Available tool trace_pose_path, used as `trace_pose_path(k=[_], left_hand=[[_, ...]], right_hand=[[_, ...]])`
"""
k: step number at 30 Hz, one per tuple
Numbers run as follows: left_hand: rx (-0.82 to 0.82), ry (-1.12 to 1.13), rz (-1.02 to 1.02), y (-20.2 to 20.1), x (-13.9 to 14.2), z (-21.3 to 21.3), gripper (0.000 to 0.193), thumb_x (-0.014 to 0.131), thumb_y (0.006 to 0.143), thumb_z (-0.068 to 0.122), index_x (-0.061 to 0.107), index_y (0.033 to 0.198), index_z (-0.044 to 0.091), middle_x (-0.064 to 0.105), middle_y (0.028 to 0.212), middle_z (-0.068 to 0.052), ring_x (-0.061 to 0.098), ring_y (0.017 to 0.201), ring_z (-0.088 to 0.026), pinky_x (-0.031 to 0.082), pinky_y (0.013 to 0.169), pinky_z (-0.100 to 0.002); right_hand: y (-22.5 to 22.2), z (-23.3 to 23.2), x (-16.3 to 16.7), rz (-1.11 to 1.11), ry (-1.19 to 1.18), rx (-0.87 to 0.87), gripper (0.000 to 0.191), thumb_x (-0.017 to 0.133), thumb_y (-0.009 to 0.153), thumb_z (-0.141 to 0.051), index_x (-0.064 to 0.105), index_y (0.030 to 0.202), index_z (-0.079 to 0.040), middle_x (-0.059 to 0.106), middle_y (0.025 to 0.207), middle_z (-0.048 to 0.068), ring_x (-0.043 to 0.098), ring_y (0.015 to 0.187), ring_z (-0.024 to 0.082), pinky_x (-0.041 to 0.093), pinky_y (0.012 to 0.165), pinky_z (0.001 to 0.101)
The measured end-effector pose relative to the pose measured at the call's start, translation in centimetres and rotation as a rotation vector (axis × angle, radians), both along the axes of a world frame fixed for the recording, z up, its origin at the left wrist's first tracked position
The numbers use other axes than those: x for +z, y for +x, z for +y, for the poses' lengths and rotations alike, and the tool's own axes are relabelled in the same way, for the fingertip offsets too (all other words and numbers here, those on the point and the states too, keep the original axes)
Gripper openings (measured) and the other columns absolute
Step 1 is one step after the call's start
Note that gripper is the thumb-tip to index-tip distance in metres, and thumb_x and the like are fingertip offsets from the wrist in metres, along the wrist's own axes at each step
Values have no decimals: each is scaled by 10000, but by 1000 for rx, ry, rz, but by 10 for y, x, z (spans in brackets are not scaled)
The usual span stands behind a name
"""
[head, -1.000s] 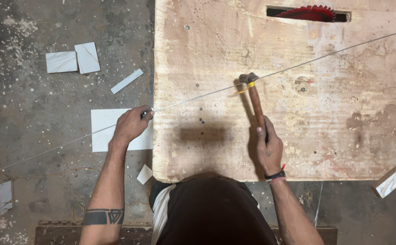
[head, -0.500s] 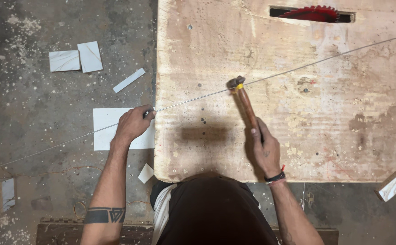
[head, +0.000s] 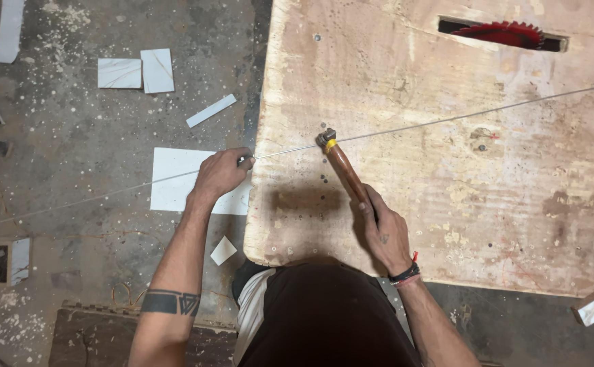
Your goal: The person holds a long thin metal wire against a wooden workbench and hammers along its length to straighten it, sliding the wire by hand between hammer strikes and repositioning it repeatedly across the bench.
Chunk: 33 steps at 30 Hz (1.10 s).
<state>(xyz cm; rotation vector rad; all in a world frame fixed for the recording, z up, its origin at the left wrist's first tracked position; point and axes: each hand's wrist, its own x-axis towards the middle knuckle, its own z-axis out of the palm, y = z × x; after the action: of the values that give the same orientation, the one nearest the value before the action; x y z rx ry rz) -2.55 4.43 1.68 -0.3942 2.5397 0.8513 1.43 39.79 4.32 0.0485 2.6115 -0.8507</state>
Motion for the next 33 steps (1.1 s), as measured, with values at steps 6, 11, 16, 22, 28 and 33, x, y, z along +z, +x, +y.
trace_pose_path(k=[6,11,16,22,28,33], left_hand=[[-18,-5,27,2,-5,0,369,619,951,352,720,1248,157,730,1190,-151,662,1146,-361,484,1003,-480],[-14,-2,25,1,-3,1,358,628,953,362,728,1231,159,739,1153,-152,678,1113,-358,492,989,-477],[-30,-4,52,2,0,2,319,627,953,341,745,1199,176,748,1119,-150,690,1078,-357,512,949,-475],[-23,-11,28,2,2,1,320,637,953,338,735,1212,177,752,1111,-149,699,1071,-350,512,955,-473],[-10,1,0,0,-1,2,335,636,948,343,736,1218,173,745,1156,-127,695,1098,-334,506,976,-471],[-1,2,33,1,-4,0,352,642,939,326,724,1239,160,738,1185,-126,686,1119,-339,497,989,-469]], right_hand=[[7,-15,7,162,-82,112,499,481,1026,-334,544,1475,-126,728,742,211,663,525,272,504,505,410],[5,-36,21,129,-163,141,495,497,994,-303,540,1453,-122,736,787,189,685,546,304,533,529,418],[3,-53,38,10,-129,206,485,519,975,-289,554,1428,-118,713,673,165,683,558,309,523,568,425],[-3,-60,38,-39,-110,238,490,481,993,-290,527,1457,-138,680,601,98,628,457,236,504,441,383],[4,-33,23,190,-204,202,508,481,992,-304,553,1459,-117,697,647,83,610,442,170,482,426,328],[2,-8,8,34,-78,82,518,453,1007,-375,542,1467,-154,695,635,113,609,443,220,478,435,377]])
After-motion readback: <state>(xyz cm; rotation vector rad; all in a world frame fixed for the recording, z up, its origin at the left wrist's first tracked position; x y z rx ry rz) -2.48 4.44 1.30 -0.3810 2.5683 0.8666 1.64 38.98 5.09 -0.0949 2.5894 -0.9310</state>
